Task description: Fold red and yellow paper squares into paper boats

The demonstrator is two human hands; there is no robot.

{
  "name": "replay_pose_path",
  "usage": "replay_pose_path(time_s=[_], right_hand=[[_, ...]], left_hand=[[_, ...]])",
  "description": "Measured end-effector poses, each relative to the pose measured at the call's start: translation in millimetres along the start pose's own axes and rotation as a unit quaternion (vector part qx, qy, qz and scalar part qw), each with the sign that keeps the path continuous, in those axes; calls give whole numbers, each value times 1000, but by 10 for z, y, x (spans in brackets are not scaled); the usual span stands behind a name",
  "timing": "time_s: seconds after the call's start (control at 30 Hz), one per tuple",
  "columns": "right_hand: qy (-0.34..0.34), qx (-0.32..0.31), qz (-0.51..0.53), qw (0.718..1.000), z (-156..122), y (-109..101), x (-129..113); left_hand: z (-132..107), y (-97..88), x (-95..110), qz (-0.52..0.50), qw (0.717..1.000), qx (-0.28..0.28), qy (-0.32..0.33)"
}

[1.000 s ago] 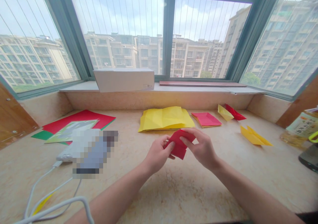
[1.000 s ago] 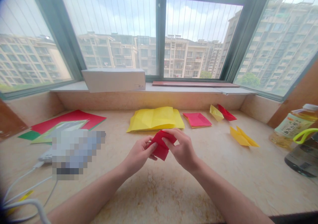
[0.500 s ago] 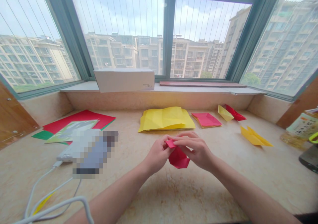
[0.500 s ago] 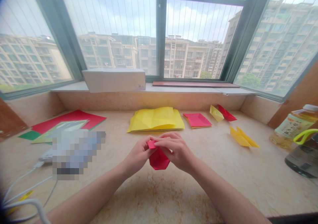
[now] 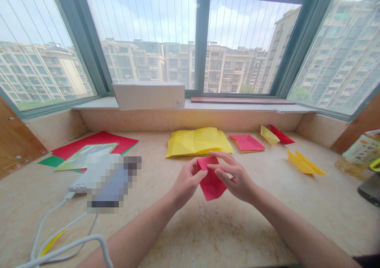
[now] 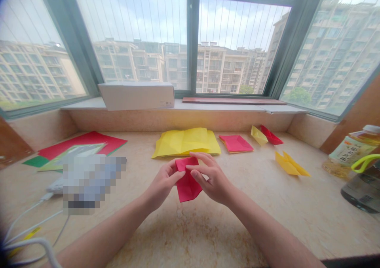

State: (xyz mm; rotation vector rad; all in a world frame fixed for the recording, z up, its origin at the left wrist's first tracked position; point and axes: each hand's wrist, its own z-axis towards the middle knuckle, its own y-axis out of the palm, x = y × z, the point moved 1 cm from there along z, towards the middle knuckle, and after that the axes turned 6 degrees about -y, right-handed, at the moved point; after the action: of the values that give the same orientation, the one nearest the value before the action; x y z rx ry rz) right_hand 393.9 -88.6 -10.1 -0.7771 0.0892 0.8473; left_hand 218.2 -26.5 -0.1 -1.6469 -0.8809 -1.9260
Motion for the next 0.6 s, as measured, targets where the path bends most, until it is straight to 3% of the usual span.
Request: replay_pose_path(time_s=[0.13, 0.47, 0.6], right_hand=[[39, -15, 13, 999, 2, -6, 13], [38, -104, 112, 988, -12, -28, -32], [33, -45, 108, 993, 4, 2, -29]], left_hand=[[-6, 19, -10, -29, 999, 0, -33], [90, -50, -60, -145, 981, 127, 2], [58, -20, -26, -154, 981, 115, -6]])
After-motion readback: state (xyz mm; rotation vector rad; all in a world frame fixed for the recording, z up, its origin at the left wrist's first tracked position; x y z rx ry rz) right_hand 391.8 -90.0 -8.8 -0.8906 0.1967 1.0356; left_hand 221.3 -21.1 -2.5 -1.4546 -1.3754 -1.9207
